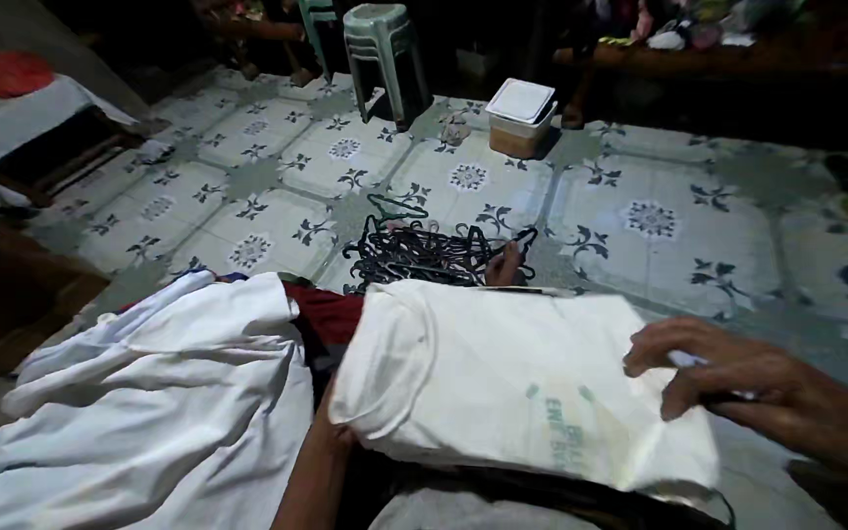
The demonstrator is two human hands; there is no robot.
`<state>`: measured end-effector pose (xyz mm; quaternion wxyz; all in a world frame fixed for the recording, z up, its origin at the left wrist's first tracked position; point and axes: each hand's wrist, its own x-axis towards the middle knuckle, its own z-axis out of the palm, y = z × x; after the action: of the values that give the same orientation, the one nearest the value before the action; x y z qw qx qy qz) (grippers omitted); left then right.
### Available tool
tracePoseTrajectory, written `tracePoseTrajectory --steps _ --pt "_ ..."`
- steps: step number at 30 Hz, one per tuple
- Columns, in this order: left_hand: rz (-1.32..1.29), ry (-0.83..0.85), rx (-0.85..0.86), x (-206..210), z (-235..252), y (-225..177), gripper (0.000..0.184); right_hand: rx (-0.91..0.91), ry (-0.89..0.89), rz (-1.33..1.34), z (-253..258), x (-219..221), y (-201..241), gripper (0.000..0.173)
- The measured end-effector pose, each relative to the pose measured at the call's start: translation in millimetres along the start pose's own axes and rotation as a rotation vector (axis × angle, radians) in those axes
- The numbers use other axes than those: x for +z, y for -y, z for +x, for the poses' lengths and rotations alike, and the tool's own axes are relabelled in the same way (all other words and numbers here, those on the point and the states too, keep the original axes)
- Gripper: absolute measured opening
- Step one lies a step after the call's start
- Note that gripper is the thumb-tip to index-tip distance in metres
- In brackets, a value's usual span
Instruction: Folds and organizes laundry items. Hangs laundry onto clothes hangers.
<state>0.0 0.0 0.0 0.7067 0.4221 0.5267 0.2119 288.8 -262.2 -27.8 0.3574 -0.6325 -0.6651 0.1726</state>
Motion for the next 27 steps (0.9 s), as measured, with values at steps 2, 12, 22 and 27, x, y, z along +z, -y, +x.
tracePoseTrajectory --steps 2,12,22,27 --pt "-0.055 0.227 0.162 -21 49 31 0.044 0.201 -0.072 -0.084 -34 29 -19 0.028" --pt "0.479 0.484 0.457 -15 40 5 0.053 0.708 -0.525 0.31 -8 67 -10 0.061" --pt "0.613 0.356 0.479 -21 55 20 0.069 0.706 -0.385 -0.027 -21 58 -20 0.052" --pt "1.045 -0.04 1.164 -21 40 31 0.057 0.406 -0.448 -0.422 26 67 6 0.055"
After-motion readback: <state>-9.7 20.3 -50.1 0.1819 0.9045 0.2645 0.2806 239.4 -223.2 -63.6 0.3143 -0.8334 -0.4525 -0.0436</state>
